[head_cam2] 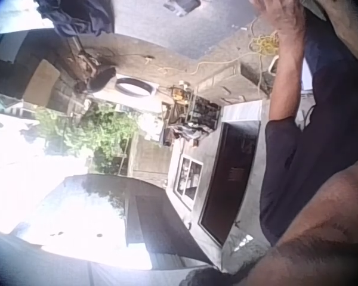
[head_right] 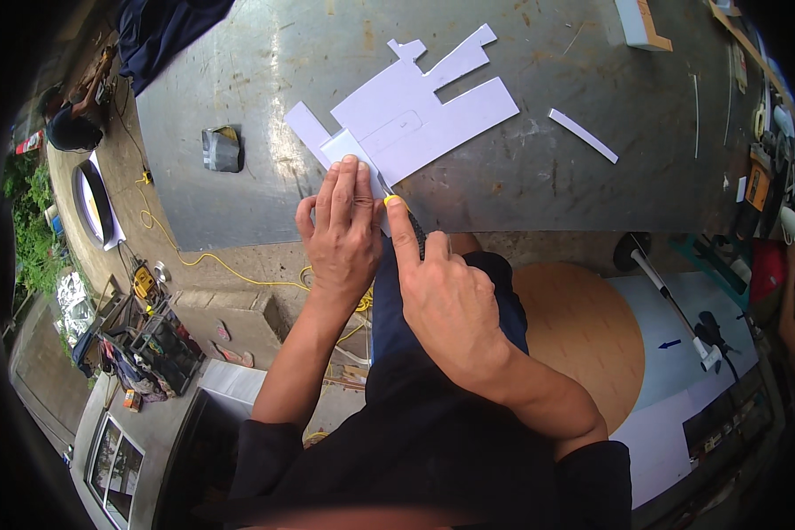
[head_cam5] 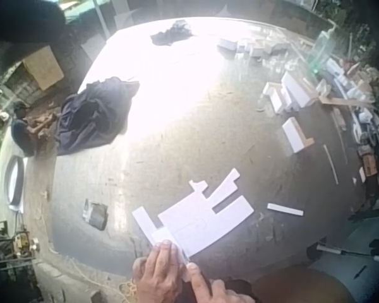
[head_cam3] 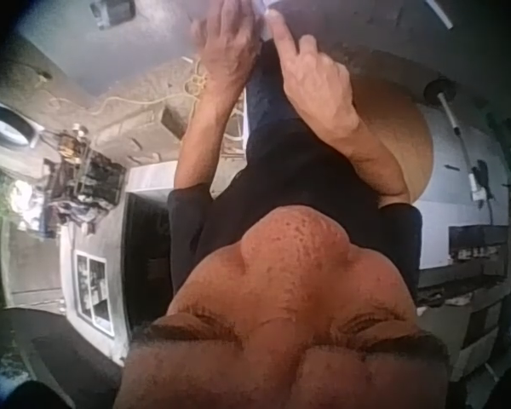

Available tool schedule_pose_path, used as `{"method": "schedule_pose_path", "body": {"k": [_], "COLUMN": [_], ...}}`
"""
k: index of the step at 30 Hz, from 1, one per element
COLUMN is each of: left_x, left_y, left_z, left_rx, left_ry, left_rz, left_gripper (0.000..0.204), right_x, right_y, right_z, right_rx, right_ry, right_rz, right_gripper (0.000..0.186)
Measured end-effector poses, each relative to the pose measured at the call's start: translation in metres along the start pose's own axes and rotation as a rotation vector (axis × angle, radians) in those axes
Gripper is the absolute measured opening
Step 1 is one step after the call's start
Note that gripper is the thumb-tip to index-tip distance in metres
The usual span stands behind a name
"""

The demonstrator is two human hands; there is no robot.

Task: Cutting out a complex shape from a white vinyl or paper template using a utility knife on a metal table.

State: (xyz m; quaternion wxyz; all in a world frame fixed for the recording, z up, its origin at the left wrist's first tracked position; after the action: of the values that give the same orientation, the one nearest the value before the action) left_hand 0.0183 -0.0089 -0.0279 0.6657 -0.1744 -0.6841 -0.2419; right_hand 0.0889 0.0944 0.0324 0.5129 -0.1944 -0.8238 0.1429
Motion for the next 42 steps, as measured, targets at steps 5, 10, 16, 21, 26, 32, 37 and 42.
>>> {"method": "schedule_pose_path", "body": {"k": [5, 10, 16, 21, 26, 32, 37, 42], "left_x": [0.0, 0.0, -0.001, -0.001, -0.001, -0.002, -0.001, 0.0], "left_y": [0.001, 0.001, 0.0, 0.001, 0.001, 0.0, 0.0, 0.0], "left_z": [0.001, 0.001, 0.0, 0.0, 0.0, -0.001, -0.001, 0.0], "left_rx": [0.005, 0.001, 0.006, 0.005, 0.01, 0.01, 0.01, 0.009], "left_ry": [0.006, 0.0, 0.003, 0.007, 0.006, 0.008, 0.018, 0.018], "left_rz": [-0.011, -0.008, -0.013, -0.019, -0.023, -0.031, -0.035, -0.046], "left_gripper": [0.048, 0.047, 0.046, 0.046, 0.046, 0.046, 0.046, 0.046], "right_x": [0.0, -0.002, -0.003, -0.005, -0.008, -0.009, -0.009, -0.01], "right_y": [-0.001, -0.001, -0.001, 0.0, 0.001, 0.002, 0.003, 0.003], "right_z": [-0.004, -0.008, -0.01, -0.012, -0.013, -0.015, -0.016, -0.017], "right_rx": [0.015, 0.029, 0.034, 0.029, 0.031, 0.041, 0.047, 0.046], "right_ry": [0.018, 0.029, 0.045, 0.032, 0.028, 0.035, 0.046, 0.041], "right_rz": [-0.076, -0.107, -0.105, -0.115, -0.134, -0.136, -0.14, -0.145], "right_gripper": [0.073, 0.077, 0.08, 0.08, 0.08, 0.081, 0.081, 0.082]}}
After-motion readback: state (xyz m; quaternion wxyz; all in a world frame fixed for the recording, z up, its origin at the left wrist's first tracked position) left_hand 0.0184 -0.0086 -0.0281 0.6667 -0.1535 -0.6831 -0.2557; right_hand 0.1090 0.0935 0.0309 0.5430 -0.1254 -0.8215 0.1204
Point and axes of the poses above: each hand's wrist, its own z-axis towards the middle knuckle, its own x-axis out of the back of the hand, y = z × x, the point moved 6 cm from there along z, towards the middle knuckle, and after that the axes turned 11 degrees about x, right-handed, at the moved point
